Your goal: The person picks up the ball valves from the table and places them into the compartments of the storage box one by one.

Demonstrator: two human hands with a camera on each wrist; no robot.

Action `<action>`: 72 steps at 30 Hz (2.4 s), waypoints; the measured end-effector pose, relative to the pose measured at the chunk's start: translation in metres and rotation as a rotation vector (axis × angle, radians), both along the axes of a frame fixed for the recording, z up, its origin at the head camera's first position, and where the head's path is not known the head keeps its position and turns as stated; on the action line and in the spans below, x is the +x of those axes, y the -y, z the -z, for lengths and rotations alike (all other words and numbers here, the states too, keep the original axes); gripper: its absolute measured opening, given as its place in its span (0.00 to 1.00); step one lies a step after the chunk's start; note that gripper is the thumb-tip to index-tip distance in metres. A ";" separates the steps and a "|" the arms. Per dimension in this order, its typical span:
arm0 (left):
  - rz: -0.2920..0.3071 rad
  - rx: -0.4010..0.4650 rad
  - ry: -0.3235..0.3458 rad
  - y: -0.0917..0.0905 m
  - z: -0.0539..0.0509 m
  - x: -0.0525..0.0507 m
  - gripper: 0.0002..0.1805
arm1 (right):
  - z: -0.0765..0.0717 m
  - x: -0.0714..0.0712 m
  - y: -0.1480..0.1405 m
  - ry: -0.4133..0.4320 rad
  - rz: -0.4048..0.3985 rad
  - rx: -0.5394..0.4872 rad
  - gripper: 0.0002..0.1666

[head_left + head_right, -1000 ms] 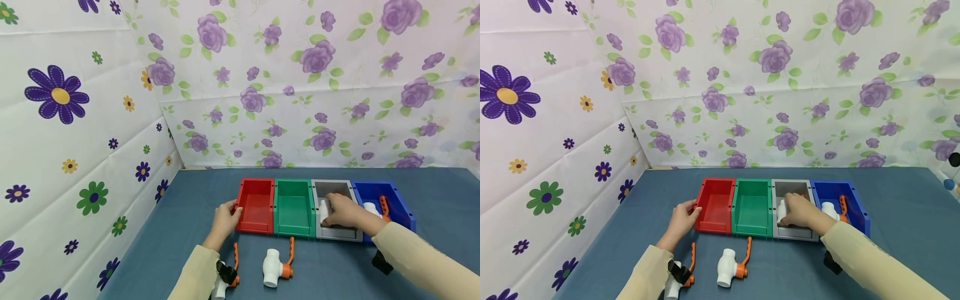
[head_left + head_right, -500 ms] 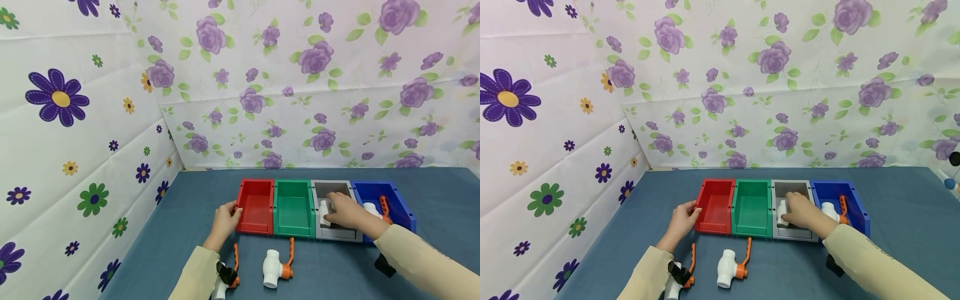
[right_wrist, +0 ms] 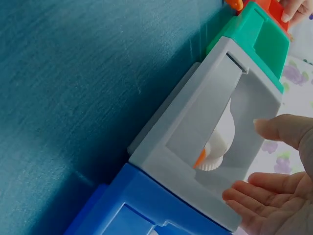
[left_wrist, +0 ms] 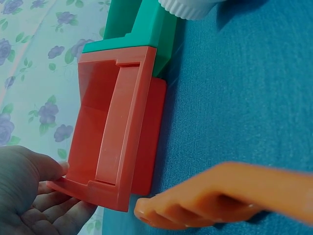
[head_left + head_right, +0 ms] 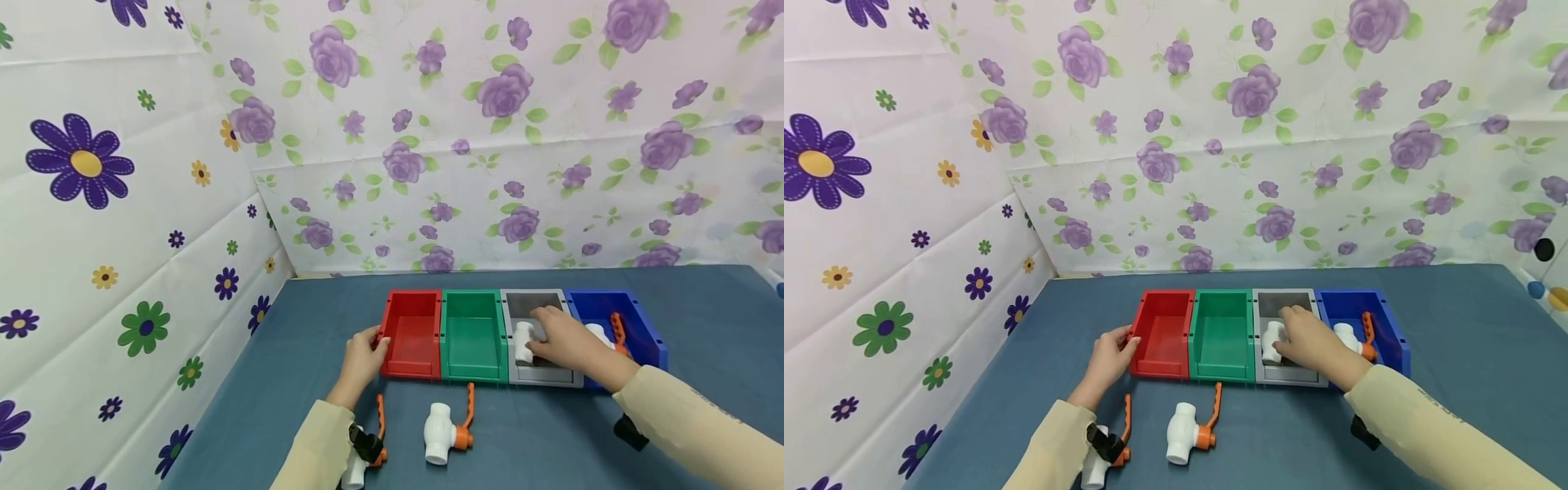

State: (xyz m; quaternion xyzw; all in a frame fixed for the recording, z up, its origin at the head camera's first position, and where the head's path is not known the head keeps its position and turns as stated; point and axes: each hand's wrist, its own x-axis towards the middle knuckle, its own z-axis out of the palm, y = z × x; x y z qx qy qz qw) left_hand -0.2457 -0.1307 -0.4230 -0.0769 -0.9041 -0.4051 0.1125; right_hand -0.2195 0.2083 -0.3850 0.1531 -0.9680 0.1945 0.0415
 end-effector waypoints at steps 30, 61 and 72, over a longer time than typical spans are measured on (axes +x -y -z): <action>0.000 -0.002 -0.007 0.000 0.000 0.000 0.18 | -0.006 0.021 0.006 -0.077 0.007 0.001 0.23; 0.005 0.017 0.002 0.000 0.002 0.001 0.18 | 0.004 0.044 0.016 -0.083 -0.032 -0.076 0.17; -0.005 0.016 0.003 -0.001 0.002 0.000 0.18 | 0.006 0.052 0.022 -0.063 -0.053 -0.081 0.18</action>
